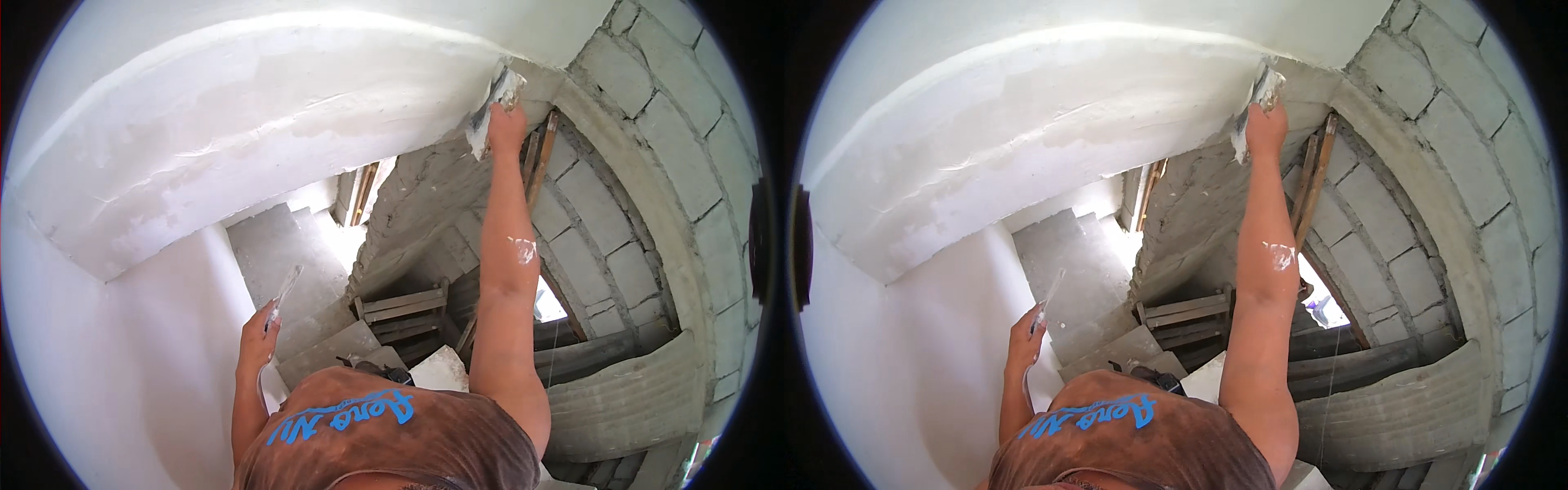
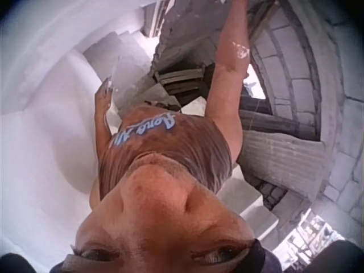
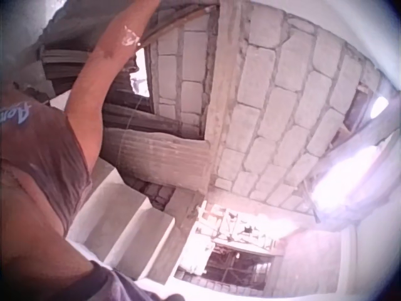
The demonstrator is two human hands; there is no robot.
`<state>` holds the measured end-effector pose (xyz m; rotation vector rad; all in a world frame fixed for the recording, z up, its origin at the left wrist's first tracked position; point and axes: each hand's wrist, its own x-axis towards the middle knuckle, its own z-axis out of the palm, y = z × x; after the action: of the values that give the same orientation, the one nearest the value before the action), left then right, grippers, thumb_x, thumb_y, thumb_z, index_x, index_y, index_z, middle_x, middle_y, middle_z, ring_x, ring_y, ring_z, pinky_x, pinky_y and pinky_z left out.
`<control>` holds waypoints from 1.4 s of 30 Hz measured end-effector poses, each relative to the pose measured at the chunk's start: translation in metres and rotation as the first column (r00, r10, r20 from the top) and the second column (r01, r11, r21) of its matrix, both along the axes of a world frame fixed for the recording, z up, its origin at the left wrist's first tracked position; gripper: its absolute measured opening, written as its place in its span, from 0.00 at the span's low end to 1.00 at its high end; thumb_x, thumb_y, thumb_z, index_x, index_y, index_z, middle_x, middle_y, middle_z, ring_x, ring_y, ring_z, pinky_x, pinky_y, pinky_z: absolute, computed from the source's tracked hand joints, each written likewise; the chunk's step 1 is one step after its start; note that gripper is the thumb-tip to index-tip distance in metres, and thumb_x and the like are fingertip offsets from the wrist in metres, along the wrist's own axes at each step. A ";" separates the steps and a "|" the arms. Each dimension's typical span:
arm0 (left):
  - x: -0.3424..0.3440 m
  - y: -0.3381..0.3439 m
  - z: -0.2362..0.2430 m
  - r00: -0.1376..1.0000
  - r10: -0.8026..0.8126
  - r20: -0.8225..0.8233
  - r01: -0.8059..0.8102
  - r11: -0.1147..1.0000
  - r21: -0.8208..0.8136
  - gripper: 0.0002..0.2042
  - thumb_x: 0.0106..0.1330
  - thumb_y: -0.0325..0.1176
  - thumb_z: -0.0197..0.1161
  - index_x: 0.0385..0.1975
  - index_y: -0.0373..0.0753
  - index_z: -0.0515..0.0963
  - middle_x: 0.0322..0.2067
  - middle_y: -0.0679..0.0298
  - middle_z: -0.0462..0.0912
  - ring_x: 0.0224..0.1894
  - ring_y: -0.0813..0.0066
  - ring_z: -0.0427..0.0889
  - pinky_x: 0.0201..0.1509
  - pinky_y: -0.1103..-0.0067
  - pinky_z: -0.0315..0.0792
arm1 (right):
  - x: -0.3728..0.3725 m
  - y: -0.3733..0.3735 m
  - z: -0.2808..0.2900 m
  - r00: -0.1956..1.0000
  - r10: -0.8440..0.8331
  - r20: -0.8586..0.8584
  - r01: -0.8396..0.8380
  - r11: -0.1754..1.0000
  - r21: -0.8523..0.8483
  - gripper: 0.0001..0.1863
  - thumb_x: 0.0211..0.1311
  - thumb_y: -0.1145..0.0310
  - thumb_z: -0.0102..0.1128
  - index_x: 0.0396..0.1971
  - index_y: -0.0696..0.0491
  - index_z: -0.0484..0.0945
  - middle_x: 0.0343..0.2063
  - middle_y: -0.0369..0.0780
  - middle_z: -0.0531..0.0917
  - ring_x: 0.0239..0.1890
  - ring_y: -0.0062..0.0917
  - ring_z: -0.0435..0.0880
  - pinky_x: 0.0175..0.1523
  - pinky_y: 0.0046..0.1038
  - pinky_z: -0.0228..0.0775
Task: The person transfers plaster between putty knives and applies and smooths the plaster onto the wall and ceiling surfaces.
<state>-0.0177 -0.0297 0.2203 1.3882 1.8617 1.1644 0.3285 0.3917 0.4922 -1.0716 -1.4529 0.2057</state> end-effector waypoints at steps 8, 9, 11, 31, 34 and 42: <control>-0.002 0.013 -0.002 1.000 -0.028 -0.003 0.028 0.999 0.021 0.19 0.70 0.34 0.59 0.59 0.37 0.75 0.51 0.47 0.82 0.52 0.55 0.82 0.57 0.71 0.73 | -0.112 -0.097 -0.016 0.986 -0.037 0.164 0.024 0.997 0.078 0.27 0.54 0.66 0.62 0.54 0.62 0.75 0.43 0.52 0.83 0.45 0.42 0.83 0.52 0.38 0.74; -0.001 0.016 0.000 0.999 -0.033 -0.006 0.033 0.999 0.014 0.19 0.70 0.34 0.59 0.59 0.37 0.75 0.51 0.47 0.82 0.52 0.55 0.82 0.57 0.71 0.73 | -0.141 -0.128 -0.023 0.976 -0.010 0.217 -0.010 0.996 0.090 0.29 0.54 0.64 0.63 0.56 0.60 0.74 0.50 0.52 0.79 0.51 0.44 0.80 0.56 0.39 0.72; 0.009 0.027 0.012 0.996 -0.090 -0.005 0.090 0.996 0.001 0.19 0.70 0.34 0.59 0.60 0.37 0.74 0.51 0.47 0.82 0.53 0.55 0.82 0.58 0.71 0.72 | -0.194 -0.184 -0.039 0.961 0.189 0.200 -0.209 0.974 0.085 0.34 0.53 0.63 0.64 0.61 0.60 0.68 0.54 0.54 0.76 0.59 0.46 0.73 0.64 0.41 0.67; -0.001 0.028 0.078 0.220 -0.346 0.912 0.283 0.918 0.280 0.18 0.70 0.37 0.57 0.53 0.31 0.70 0.25 0.52 0.79 0.12 0.75 0.71 0.10 0.81 0.61 | -0.083 -0.245 -0.117 0.424 0.651 0.630 -0.839 0.544 0.003 0.26 0.45 0.70 0.73 0.49 0.48 0.82 0.52 0.38 0.83 0.56 0.41 0.78 0.62 0.42 0.68; 0.000 0.017 0.077 0.117 -0.462 0.879 0.281 0.864 0.417 0.20 0.69 0.38 0.59 0.53 0.31 0.70 0.25 0.50 0.78 0.12 0.74 0.70 0.10 0.81 0.60 | -0.048 -0.217 -0.150 0.623 0.556 0.550 -0.624 0.777 -0.078 0.22 0.51 0.70 0.70 0.48 0.54 0.79 0.49 0.39 0.83 0.50 0.37 0.81 0.56 0.38 0.73; 0.018 0.029 0.098 0.925 -0.379 0.008 0.349 0.859 0.375 0.21 0.68 0.33 0.61 0.60 0.36 0.73 0.30 0.57 0.80 0.28 0.69 0.79 0.32 0.73 0.74 | -0.084 -0.253 -0.178 0.285 0.261 -0.922 -0.906 0.386 -0.171 0.19 0.55 0.78 0.61 0.49 0.58 0.73 0.38 0.37 0.80 0.38 0.25 0.81 0.46 0.29 0.75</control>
<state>0.0008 -0.0005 0.3185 1.7736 1.2818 1.3853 0.2442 0.1386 0.3141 -0.6304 -0.8191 1.8183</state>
